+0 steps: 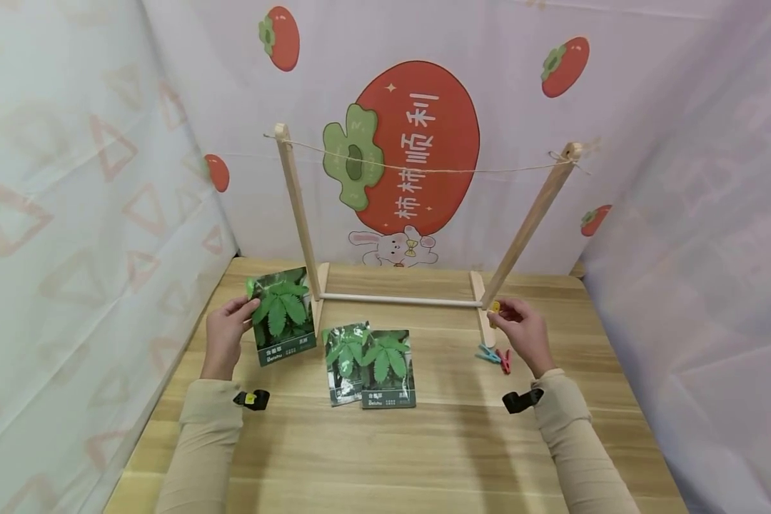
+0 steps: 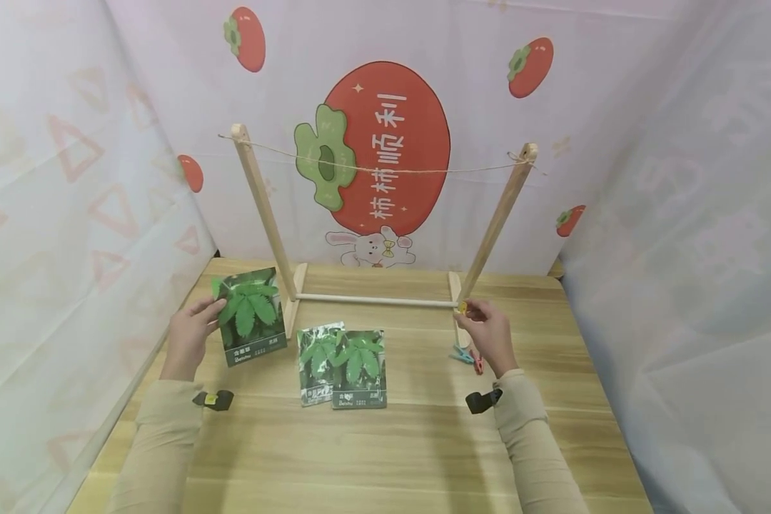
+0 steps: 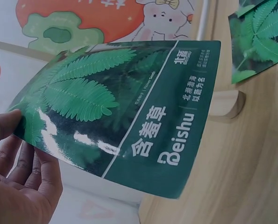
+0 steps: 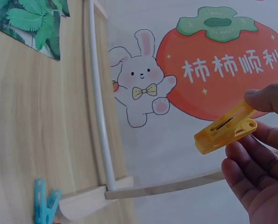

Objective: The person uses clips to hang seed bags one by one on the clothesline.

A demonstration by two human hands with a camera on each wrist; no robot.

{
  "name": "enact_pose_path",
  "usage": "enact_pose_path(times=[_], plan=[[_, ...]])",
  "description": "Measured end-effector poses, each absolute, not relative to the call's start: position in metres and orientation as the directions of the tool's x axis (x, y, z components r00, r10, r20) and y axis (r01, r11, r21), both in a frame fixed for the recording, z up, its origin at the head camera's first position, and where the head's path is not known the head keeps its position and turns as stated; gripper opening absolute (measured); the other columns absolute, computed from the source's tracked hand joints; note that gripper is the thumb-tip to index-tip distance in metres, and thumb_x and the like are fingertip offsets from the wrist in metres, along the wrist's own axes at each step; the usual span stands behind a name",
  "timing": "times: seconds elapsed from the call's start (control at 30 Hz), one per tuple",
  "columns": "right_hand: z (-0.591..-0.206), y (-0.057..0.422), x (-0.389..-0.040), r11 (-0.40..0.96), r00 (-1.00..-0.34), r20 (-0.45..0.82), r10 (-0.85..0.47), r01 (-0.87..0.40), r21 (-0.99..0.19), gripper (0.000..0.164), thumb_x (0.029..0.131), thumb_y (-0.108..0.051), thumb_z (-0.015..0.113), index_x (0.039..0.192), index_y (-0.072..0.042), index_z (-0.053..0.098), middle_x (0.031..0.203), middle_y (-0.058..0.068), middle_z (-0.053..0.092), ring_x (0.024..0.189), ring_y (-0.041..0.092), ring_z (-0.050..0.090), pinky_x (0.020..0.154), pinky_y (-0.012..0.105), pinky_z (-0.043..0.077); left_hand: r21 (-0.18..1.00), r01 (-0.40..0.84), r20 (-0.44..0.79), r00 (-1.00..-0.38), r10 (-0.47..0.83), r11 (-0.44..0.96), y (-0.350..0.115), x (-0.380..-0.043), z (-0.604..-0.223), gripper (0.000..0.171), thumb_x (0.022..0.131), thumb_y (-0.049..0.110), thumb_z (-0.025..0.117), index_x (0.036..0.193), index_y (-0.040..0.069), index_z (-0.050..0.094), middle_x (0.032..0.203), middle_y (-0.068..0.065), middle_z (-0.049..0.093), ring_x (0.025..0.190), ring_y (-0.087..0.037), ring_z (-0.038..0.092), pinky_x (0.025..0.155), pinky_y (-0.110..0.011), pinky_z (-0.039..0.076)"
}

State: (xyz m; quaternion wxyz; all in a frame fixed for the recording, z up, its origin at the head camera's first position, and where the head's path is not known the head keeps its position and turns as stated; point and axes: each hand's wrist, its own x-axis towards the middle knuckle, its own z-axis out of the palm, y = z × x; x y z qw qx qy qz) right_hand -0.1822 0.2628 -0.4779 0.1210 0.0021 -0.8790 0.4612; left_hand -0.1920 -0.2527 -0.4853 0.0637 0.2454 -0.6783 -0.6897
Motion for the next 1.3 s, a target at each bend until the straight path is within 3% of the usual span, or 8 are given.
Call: enact_pose_path(times=[0.47, 0.67, 0.97, 1.13, 1.3], plan=[[-0.429, 0.251, -0.185, 0.522, -0.937, 0.342, 0.071, -0.258, -0.813, 0.028, 0.085, -0.001, 0.072, 0.109, 0.011, 0.066, 0.097, 0.026, 0.065, 0.077, -0.012, 0.054, 0.068, 0.002, 0.045, 0.977, -0.188, -0.212, -0.870, -0.446, -0.097, -0.251, -0.197, -0.458, 0.023, 0.086, 0.019, 0.075, 0.106, 0.008, 0.068, 0.088, 0.014, 0.063, 0.077, 0.001, 0.061, 0.065, -0.014, 0.051], [-0.393, 0.236, -0.175, 0.502, -0.924, 0.382, 0.017, -0.323, -0.802, 0.028, 0.085, 0.004, 0.069, 0.110, 0.017, 0.063, 0.099, 0.033, 0.062, 0.079, -0.012, 0.052, 0.070, 0.001, 0.044, 0.984, -0.152, -0.177, -0.893, -0.415, -0.094, -0.245, -0.200, -0.448, 0.015, 0.087, 0.018, 0.074, 0.101, 0.014, 0.068, 0.095, 0.012, 0.061, 0.080, -0.001, 0.060, 0.066, -0.014, 0.050], [-0.392, 0.241, -0.190, 0.472, -0.910, 0.414, 0.017, -0.358, -0.806, 0.029, 0.085, 0.007, 0.068, 0.112, 0.017, 0.063, 0.100, 0.034, 0.063, 0.079, -0.012, 0.053, 0.073, 0.002, 0.044, 0.987, -0.124, -0.155, -0.900, -0.407, -0.104, -0.237, -0.206, -0.435, 0.014, 0.087, 0.016, 0.074, 0.099, 0.013, 0.067, 0.084, 0.016, 0.065, 0.075, 0.002, 0.062, 0.066, -0.014, 0.051], [-0.398, 0.246, -0.202, 0.453, -0.908, 0.416, 0.042, -0.354, -0.819, 0.031, 0.086, 0.000, 0.071, 0.114, 0.011, 0.066, 0.098, 0.025, 0.067, 0.079, -0.011, 0.056, 0.071, 0.004, 0.047, 0.989, -0.106, -0.137, -0.906, -0.400, -0.098, -0.231, -0.209, -0.428, 0.012, 0.087, 0.013, 0.073, 0.096, 0.012, 0.066, 0.078, 0.016, 0.067, 0.072, 0.001, 0.062, 0.064, -0.014, 0.050], [-0.390, 0.243, -0.207, 0.431, -0.901, 0.432, 0.039, -0.375, -0.820, 0.033, 0.085, -0.004, 0.073, 0.116, 0.006, 0.067, 0.093, 0.002, 0.067, 0.080, -0.007, 0.059, 0.072, 0.007, 0.049, 0.990, -0.079, -0.119, -0.914, -0.387, -0.119, -0.229, -0.211, -0.422, 0.009, 0.086, 0.012, 0.074, 0.091, 0.013, 0.066, 0.076, 0.015, 0.068, 0.071, 0.001, 0.061, 0.063, -0.014, 0.050]])
